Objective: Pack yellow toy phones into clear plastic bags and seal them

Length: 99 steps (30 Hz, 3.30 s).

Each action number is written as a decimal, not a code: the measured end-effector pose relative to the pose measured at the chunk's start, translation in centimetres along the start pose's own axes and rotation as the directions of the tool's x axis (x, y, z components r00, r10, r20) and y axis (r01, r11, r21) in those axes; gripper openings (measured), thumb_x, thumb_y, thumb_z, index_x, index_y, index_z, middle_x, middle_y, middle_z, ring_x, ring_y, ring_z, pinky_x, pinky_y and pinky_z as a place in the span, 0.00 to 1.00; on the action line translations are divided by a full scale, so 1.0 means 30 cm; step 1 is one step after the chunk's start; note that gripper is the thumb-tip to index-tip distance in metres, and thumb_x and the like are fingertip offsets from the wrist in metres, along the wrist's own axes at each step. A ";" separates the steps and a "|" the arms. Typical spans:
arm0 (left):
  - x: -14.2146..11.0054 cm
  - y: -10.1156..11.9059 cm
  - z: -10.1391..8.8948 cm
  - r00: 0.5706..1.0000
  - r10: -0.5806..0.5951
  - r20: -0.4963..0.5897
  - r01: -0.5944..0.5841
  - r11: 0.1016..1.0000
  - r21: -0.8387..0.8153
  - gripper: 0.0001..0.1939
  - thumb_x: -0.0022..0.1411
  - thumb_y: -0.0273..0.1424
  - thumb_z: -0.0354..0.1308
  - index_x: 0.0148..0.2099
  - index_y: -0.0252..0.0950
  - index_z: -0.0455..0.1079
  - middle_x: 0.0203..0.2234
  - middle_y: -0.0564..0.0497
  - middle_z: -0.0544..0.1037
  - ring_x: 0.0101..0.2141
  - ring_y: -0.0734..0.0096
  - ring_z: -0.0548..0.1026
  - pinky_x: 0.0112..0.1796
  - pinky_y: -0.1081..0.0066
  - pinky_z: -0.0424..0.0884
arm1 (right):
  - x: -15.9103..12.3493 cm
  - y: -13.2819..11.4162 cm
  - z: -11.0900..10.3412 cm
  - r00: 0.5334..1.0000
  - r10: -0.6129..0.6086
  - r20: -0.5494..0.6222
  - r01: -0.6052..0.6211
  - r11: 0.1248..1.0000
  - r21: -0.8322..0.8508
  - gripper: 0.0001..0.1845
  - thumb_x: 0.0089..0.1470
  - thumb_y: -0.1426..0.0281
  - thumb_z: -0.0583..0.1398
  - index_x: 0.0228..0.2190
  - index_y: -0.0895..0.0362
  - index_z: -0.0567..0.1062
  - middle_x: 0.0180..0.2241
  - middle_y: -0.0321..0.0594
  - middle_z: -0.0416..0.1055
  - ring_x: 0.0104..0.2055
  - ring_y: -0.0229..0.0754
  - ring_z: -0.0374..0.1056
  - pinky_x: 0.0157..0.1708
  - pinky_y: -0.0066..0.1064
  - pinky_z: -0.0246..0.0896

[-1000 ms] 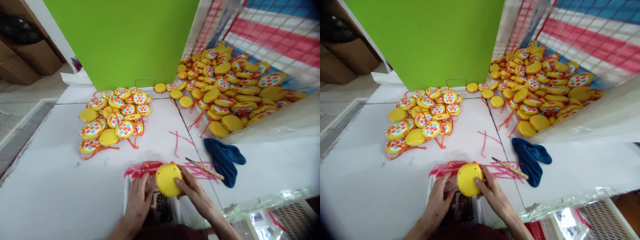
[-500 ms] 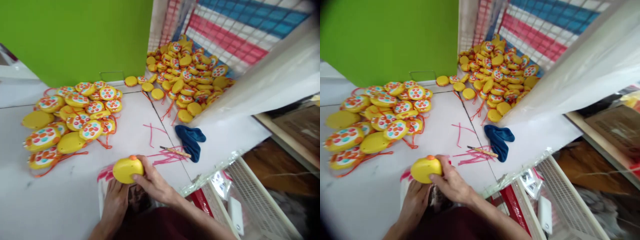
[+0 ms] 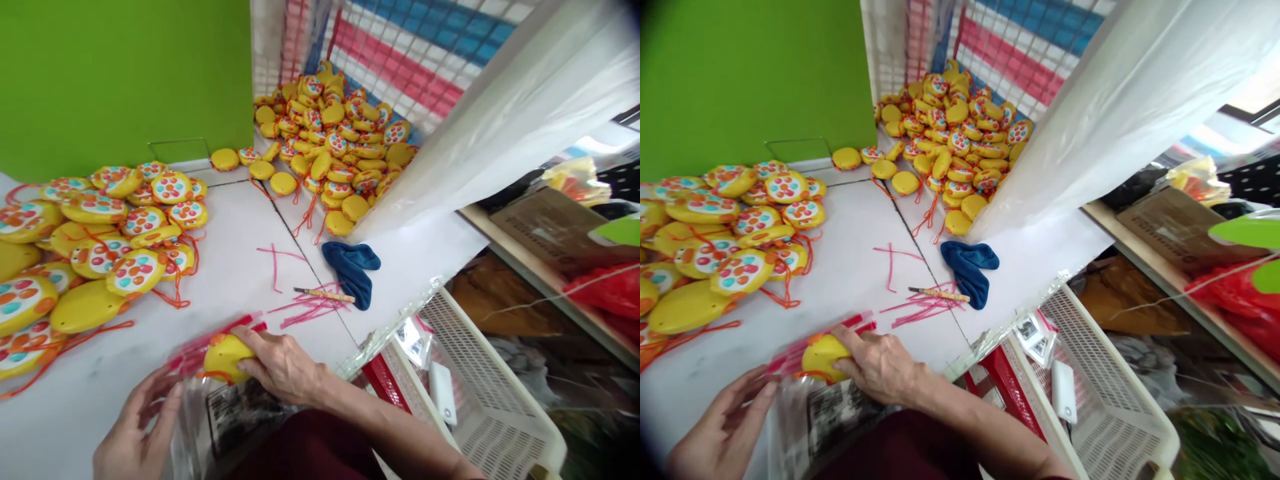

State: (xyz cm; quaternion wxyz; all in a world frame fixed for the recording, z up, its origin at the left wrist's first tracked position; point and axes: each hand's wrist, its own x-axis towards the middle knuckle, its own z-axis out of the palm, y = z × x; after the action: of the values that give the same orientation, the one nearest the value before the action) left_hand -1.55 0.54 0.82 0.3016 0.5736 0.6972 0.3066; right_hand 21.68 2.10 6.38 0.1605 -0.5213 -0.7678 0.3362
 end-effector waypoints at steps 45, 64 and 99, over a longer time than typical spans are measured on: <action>0.000 0.150 0.057 0.942 0.006 0.336 0.090 0.959 -0.270 0.09 0.56 0.27 0.45 0.25 0.34 0.63 0.20 0.53 0.69 0.25 0.70 0.65 0.27 0.73 0.57 | 0.123 -0.032 0.174 0.934 -0.346 -0.093 0.275 0.858 -0.433 0.06 0.50 0.78 0.59 0.26 0.56 0.69 0.27 0.35 0.70 0.28 0.39 0.62 0.27 0.31 0.50; -0.034 0.075 0.048 0.924 -0.114 0.366 0.292 0.828 -0.478 0.13 0.60 0.41 0.50 0.34 0.36 0.65 0.29 0.46 0.76 0.31 0.62 0.75 0.33 0.67 0.72 | -0.166 0.389 -0.229 0.719 0.516 -0.466 -0.681 0.656 -0.325 0.13 0.50 0.61 0.53 0.28 0.53 0.75 0.27 0.42 0.75 0.27 0.47 0.70 0.23 0.31 0.56; -0.037 0.074 0.007 0.929 -0.154 0.336 0.305 0.832 -0.464 0.09 0.59 0.39 0.52 0.36 0.38 0.64 0.25 0.54 0.71 0.27 0.70 0.69 0.29 0.74 0.64 | 0.038 0.178 0.007 0.991 0.119 0.058 -0.132 0.844 0.520 0.07 0.49 0.69 0.59 0.23 0.58 0.70 0.22 0.32 0.65 0.25 0.33 0.60 0.26 0.24 0.56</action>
State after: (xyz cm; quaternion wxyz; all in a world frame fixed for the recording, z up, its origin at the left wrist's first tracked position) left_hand 0.18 -0.21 2.48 0.5741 0.4228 0.6049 0.3547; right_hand 24.79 4.29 2.46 0.2650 -0.5031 -0.6135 0.5479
